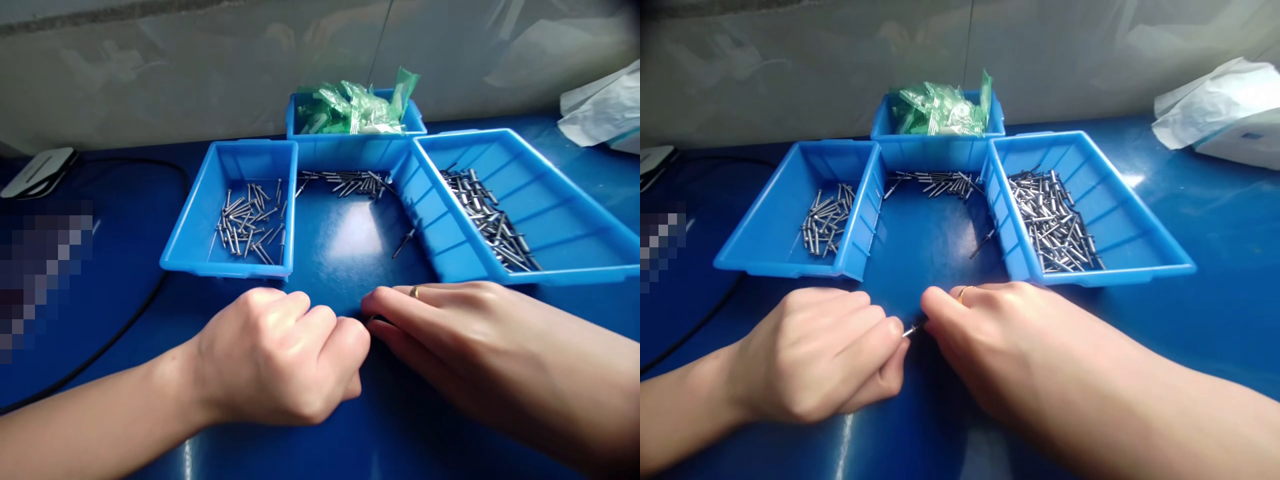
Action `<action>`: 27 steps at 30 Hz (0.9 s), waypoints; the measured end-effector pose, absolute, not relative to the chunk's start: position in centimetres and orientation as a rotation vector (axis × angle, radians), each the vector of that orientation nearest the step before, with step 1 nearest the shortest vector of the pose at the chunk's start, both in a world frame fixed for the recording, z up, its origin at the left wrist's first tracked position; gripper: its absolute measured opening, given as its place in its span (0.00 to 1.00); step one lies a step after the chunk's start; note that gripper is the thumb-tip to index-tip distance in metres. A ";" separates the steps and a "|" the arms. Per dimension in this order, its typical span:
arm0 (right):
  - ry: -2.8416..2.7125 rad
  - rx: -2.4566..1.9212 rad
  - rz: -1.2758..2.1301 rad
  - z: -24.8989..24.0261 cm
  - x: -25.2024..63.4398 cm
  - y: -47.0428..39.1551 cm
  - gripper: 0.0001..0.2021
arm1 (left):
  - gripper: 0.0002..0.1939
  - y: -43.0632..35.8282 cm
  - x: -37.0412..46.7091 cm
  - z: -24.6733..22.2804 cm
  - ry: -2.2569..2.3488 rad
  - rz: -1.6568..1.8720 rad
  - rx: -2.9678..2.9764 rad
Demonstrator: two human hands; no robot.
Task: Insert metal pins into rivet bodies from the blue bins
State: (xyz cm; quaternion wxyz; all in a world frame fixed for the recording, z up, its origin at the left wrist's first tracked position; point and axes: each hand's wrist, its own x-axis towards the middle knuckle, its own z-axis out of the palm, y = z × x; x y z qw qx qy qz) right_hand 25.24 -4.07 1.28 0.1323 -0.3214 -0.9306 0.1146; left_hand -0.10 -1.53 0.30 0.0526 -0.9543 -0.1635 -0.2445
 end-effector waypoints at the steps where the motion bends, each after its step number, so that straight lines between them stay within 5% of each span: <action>1: -2.706 -0.955 0.323 1.3 25.1 -4.1 0.15 | 0.22 -1.6 0.0 0.3 -0.507 -0.730 -2.898; 27: -2.636 -1.195 0.376 1.0 25.2 -4.5 0.20 | 0.19 -1.3 0.0 0.3 -0.559 -0.763 -2.936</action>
